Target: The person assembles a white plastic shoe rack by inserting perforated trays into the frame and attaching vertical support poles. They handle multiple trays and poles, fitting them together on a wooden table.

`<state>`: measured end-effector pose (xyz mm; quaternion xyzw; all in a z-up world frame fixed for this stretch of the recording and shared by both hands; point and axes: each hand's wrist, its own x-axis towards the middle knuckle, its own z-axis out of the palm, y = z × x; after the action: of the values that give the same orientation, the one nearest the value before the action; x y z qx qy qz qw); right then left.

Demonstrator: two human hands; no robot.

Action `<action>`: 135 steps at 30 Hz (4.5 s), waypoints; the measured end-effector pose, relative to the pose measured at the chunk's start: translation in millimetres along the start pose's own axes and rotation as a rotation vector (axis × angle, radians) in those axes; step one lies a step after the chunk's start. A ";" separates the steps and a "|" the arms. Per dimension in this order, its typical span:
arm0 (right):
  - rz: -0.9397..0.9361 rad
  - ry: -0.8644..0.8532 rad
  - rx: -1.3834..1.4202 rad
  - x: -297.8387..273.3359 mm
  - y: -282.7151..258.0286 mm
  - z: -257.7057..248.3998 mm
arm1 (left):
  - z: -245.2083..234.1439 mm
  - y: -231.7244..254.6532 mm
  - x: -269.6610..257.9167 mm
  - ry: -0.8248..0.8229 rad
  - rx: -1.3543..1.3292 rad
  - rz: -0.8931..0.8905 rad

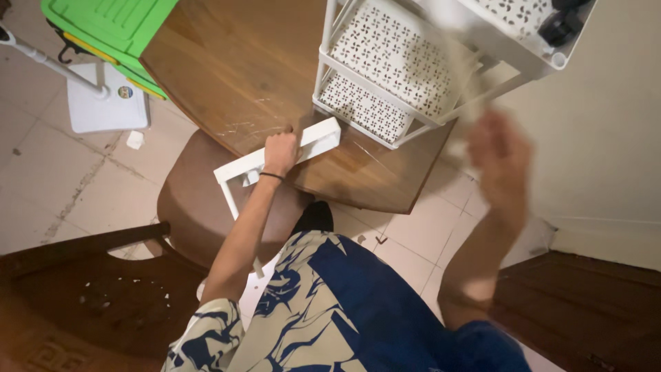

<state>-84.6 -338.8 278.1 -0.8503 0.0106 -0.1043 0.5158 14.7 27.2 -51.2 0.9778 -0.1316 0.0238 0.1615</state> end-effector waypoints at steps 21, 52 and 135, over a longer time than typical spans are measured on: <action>0.695 -0.335 0.338 -107.5 225.0 178.0 | -4.6 43.5 39.0 -0.243 -0.169 0.034; 0.231 0.060 -0.018 -130.1 192.7 198.6 | -10.5 48.1 38.1 -0.250 -0.179 0.009; 0.364 -0.075 -0.069 -97.9 229.0 211.3 | -14.9 46.3 34.1 -0.153 -0.315 -0.025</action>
<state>-120.1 -248.7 -33.8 -0.8547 0.1483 0.0229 0.4969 35.3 -18.8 -19.7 0.9409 -0.1332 -0.0737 0.3026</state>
